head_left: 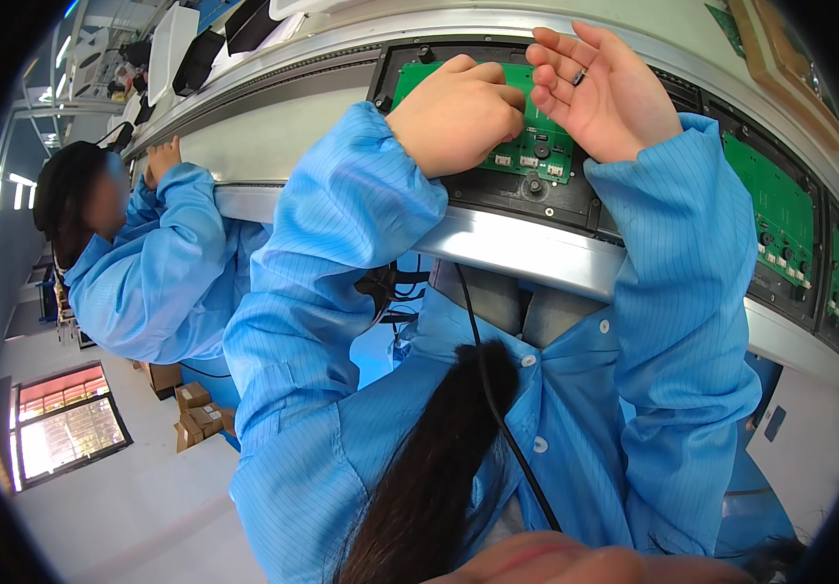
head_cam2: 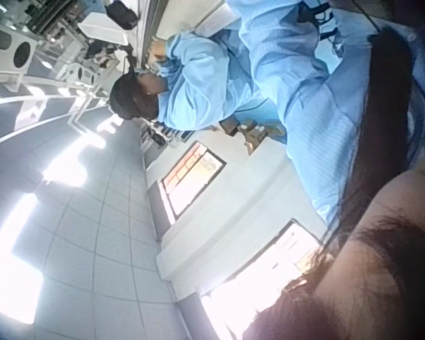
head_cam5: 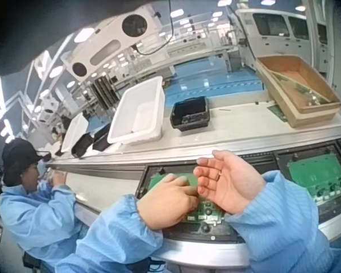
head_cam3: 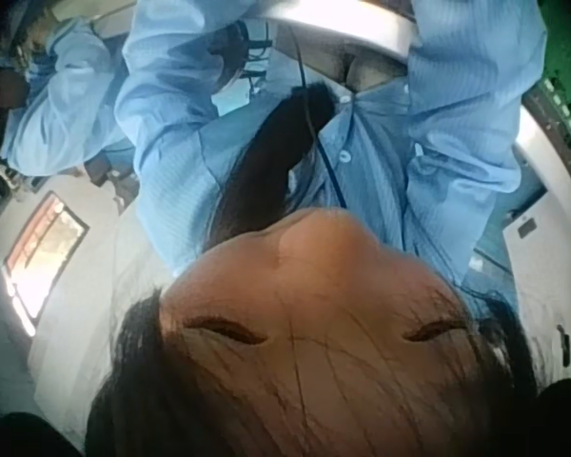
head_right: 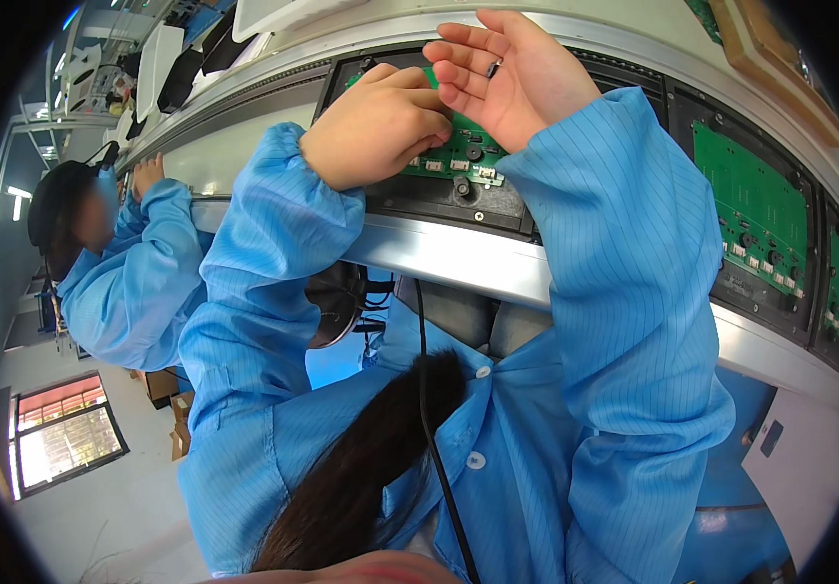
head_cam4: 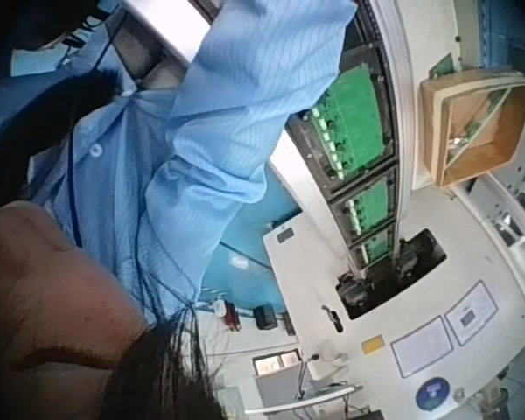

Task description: The person installs components onto a circuit board fixture along an assembly line, then retrieves small parts from a container and connects them together by hand.

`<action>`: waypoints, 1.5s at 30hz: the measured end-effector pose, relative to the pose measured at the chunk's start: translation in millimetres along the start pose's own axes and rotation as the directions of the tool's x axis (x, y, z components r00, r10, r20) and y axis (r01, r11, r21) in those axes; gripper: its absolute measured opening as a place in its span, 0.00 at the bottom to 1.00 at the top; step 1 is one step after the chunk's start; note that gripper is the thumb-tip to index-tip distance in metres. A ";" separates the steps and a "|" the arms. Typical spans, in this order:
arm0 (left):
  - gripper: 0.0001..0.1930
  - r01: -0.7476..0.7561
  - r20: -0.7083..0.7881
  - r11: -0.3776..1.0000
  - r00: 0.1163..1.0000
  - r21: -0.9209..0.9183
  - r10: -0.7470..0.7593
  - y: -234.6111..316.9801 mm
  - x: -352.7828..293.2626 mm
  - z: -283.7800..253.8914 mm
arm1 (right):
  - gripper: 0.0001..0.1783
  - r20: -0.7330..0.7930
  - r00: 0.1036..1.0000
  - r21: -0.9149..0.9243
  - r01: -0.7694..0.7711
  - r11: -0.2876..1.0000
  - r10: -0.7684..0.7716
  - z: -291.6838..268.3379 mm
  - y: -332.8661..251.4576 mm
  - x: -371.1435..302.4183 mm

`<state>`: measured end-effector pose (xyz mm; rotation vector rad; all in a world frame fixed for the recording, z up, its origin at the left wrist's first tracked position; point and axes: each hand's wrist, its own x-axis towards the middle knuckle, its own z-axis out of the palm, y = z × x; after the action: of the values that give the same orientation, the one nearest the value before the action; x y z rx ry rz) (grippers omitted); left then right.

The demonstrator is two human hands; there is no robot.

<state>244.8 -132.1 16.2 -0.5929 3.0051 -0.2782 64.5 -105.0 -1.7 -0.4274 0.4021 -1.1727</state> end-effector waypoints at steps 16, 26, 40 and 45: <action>0.12 0.029 -0.615 0.920 0.735 -0.392 -0.285 10.0 16.4 -23.2 | 0.26 0.285 0.958 0.184 -0.067 0.981 0.012 -14.3 1.6 12.7; 0.07 0.146 -0.423 0.743 0.744 -0.653 -0.517 5.5 -13.2 -34.7 | 0.26 -0.192 0.980 0.044 0.053 0.998 -0.044 27.7 -0.8 -3.8; 0.04 0.212 -0.178 0.888 0.936 -0.408 -0.305 -6.5 -39.7 15.6 | 0.25 -0.128 0.990 -0.021 0.051 0.998 -0.053 11.7 -2.1 1.7; 0.04 0.239 -0.169 0.903 0.934 -0.358 -0.314 -4.5 -37.5 16.1 | 0.24 -0.134 0.988 -0.035 0.066 0.997 -0.071 5.3 -6.5 2.8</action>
<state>282.7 -124.5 2.4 -1.0977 3.2004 0.1715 63.1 -109.2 5.9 -0.3912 0.5268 -1.2680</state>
